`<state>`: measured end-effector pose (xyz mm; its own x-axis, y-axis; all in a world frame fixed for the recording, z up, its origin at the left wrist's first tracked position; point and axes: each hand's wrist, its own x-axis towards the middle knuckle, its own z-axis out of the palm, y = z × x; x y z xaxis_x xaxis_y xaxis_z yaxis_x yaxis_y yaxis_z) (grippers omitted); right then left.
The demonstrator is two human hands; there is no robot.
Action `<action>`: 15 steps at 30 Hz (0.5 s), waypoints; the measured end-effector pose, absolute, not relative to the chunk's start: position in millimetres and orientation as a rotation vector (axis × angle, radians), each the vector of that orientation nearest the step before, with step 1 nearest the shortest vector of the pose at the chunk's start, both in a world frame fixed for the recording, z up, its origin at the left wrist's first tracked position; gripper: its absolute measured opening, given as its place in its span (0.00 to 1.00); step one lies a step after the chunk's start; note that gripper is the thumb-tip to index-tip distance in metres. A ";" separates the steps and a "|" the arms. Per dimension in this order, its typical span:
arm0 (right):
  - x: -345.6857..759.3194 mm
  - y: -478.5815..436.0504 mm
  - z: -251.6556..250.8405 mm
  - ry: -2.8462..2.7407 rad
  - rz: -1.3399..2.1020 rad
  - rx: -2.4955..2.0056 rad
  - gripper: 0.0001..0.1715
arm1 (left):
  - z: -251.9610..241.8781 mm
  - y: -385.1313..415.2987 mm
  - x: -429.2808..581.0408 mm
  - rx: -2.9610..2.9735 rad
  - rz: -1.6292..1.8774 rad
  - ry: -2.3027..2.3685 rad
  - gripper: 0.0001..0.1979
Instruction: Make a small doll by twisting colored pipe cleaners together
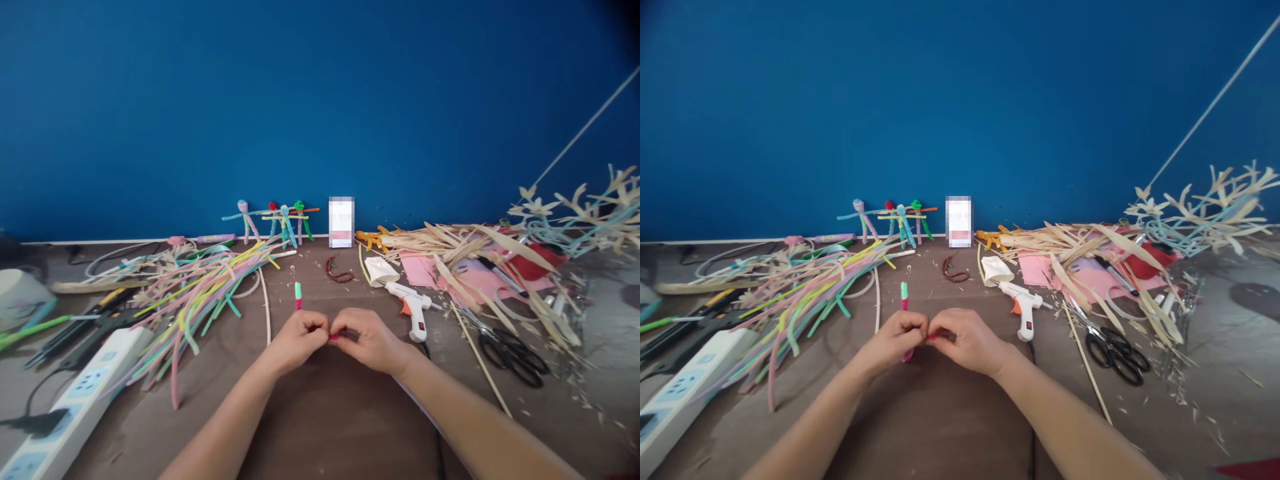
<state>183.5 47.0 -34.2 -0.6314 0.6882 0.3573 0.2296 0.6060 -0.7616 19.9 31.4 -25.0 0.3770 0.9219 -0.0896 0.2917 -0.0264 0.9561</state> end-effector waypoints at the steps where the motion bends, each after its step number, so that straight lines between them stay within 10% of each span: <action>1: 183.0 47.5 -34.3 -2.134 1.010 -0.771 0.03 | -24.4 31.7 19.4 1.590 0.744 1.134 0.07; 7: 189.5 54.4 -29.4 -1.950 1.778 -0.991 0.12 | -18.8 30.0 14.0 1.859 0.672 1.103 0.07; 15: 189.0 53.6 -27.1 -2.029 1.690 -1.108 0.04 | -16.8 26.4 15.0 2.204 0.625 1.082 0.08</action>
<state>189.0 53.6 -27.1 -0.6681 0.6996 -0.2534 0.3758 0.0233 -0.9264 15.0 26.4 -16.8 0.5569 0.8176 0.1465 0.5357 -0.4883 0.6889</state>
